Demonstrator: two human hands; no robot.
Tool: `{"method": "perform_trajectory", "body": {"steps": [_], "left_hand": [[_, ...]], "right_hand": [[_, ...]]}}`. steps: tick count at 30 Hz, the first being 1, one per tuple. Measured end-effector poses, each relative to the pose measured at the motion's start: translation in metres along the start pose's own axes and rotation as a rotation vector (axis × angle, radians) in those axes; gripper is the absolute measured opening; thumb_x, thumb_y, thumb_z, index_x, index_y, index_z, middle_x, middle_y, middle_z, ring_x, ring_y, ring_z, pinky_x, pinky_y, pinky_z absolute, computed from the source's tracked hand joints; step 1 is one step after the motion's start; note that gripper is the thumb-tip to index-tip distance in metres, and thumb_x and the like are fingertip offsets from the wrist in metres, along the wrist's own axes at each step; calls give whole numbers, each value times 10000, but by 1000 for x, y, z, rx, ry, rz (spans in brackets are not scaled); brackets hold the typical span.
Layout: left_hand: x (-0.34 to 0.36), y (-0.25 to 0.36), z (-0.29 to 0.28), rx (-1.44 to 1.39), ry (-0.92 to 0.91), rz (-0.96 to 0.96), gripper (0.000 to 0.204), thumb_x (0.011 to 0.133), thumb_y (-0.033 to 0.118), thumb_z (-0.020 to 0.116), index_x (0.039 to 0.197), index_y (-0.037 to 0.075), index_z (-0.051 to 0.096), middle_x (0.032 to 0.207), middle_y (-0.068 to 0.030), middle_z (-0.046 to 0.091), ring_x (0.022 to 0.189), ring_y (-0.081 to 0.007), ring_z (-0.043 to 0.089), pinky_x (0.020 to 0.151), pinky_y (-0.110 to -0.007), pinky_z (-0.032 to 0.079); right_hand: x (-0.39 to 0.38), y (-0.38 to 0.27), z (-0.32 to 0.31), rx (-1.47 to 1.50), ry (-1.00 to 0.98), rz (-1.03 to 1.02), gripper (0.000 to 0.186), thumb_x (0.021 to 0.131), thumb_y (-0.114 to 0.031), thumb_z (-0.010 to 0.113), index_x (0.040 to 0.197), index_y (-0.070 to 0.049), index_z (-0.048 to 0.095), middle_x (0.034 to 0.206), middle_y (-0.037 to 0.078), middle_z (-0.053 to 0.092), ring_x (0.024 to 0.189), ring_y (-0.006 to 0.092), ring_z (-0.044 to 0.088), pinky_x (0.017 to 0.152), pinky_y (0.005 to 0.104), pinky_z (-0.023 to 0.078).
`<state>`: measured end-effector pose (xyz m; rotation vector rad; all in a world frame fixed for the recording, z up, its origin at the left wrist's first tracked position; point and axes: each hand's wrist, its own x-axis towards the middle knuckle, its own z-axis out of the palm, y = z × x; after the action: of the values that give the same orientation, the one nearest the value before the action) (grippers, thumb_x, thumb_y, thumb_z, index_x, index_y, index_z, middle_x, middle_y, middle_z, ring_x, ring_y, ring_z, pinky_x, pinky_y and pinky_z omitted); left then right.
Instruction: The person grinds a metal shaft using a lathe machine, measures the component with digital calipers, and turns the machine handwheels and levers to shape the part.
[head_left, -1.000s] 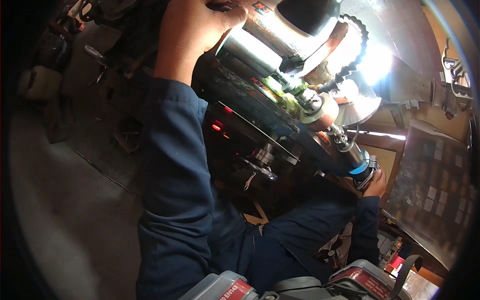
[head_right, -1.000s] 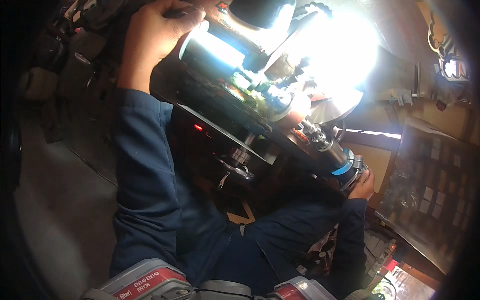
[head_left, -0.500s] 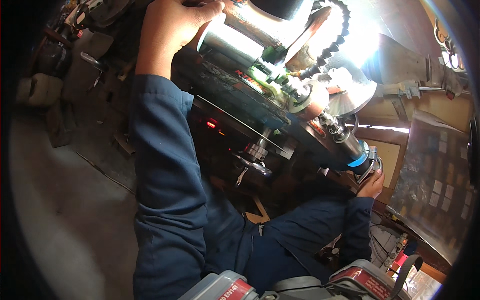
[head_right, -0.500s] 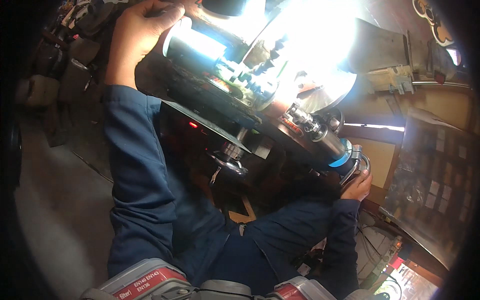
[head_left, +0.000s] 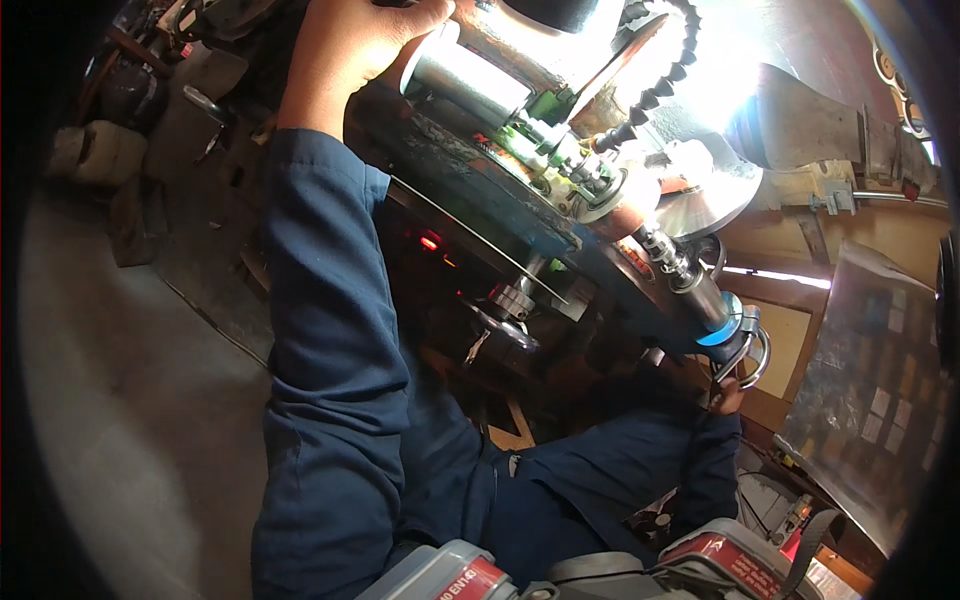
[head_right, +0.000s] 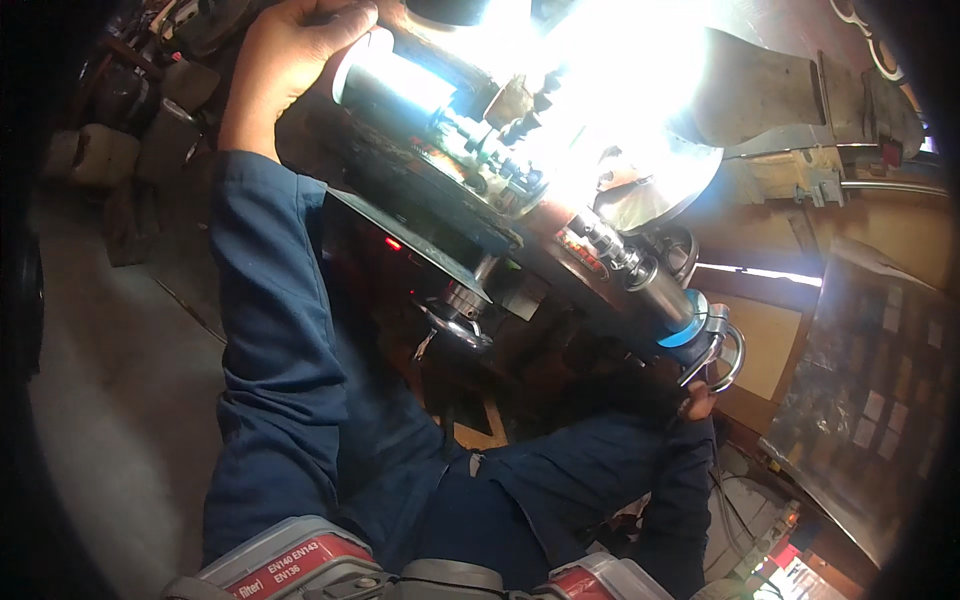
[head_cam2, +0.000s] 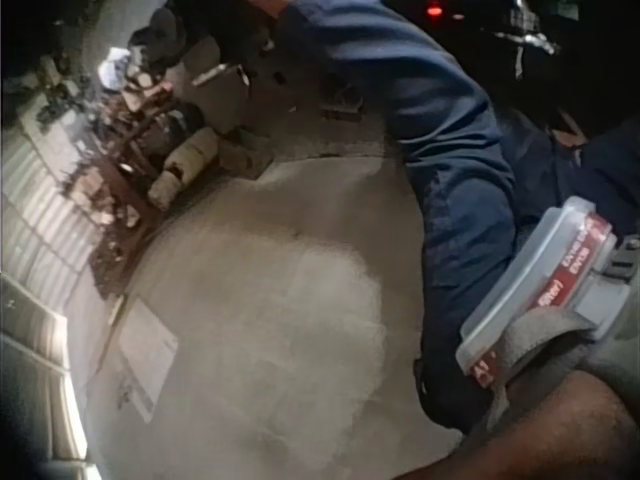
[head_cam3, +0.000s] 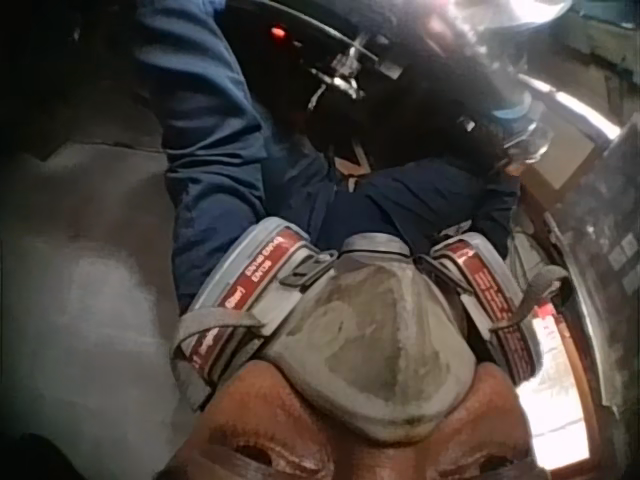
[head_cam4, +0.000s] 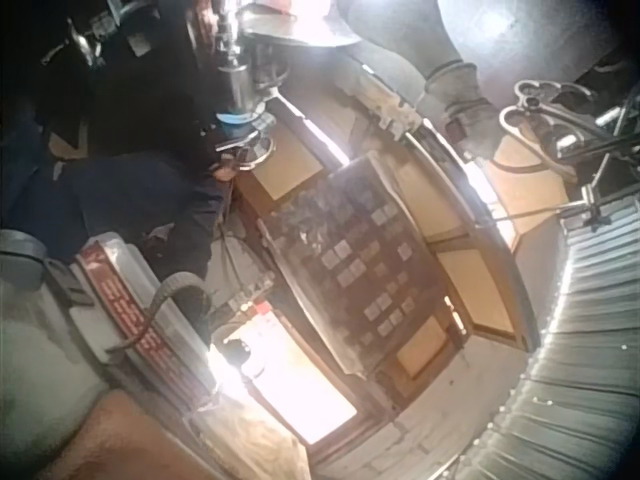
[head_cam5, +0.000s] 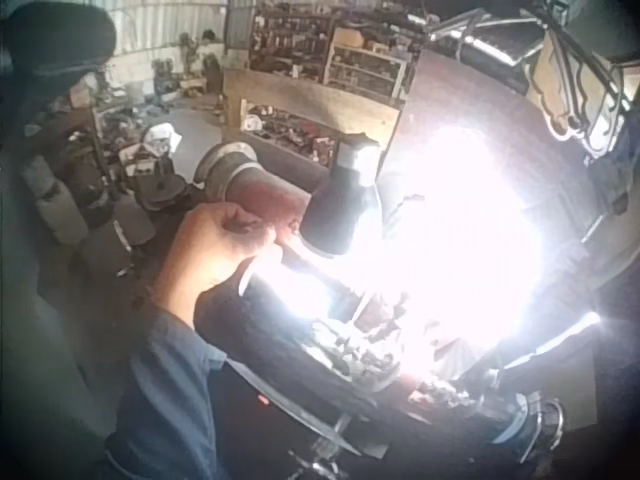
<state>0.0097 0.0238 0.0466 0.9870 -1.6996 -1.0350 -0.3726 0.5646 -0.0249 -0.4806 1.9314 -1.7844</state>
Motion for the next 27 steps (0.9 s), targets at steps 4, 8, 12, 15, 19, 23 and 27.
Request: {"method": "perform_trajectory", "body": {"steps": [4,8,12,15,19,23,27], "left_hand": [[-1,7,1,63,12,-10,196,811,161,763,769,-18,695,690,-69,694,627,-115,629,582,-295,499],[-3,11,1,159,40,21,201,813,162,760,771,-23,695,689,-68,693,632,-119,632,586,-293,502],[0,6,1,157,42,16,217,814,194,771,787,-10,704,700,-77,700,635,-131,639,593,-298,505],[0,4,0,99,20,-5,229,812,221,780,795,4,711,718,-83,709,647,-139,647,612,-297,511],[8,-16,1,136,-12,-18,310,785,298,796,926,29,733,821,-46,727,760,-121,666,744,-259,505],[9,-20,-1,180,-42,20,319,837,303,763,985,22,728,891,-31,715,837,-97,632,794,-246,481],[9,-12,-4,118,-139,18,308,868,277,736,1006,3,702,856,-47,711,794,-95,624,759,-249,491]], "right_hand": [[5,14,19,-48,-35,-37,430,986,-326,463,1084,65,612,1117,210,627,1064,320,596,933,425,488],[7,32,44,-168,-27,-173,418,983,-333,472,1058,55,608,1067,206,639,1022,317,605,902,423,495],[13,43,72,-414,50,-489,407,980,-339,482,1032,45,605,1018,202,650,981,313,615,871,422,502],[26,44,89,-590,151,-834,400,978,-344,489,1012,38,602,980,198,659,950,310,622,848,420,507],[46,32,110,-753,367,-1335,392,976,-351,498,986,28,598,931,194,670,908,307,631,818,419,514],[71,15,120,-800,604,-1648,386,973,-357,508,960,18,594,881,190,682,866,303,641,787,417,522],[92,-1,122,-777,789,-1778,381,970,-364,517,933,9,590,832,185,693,825,300,650,757,416,529]]}}
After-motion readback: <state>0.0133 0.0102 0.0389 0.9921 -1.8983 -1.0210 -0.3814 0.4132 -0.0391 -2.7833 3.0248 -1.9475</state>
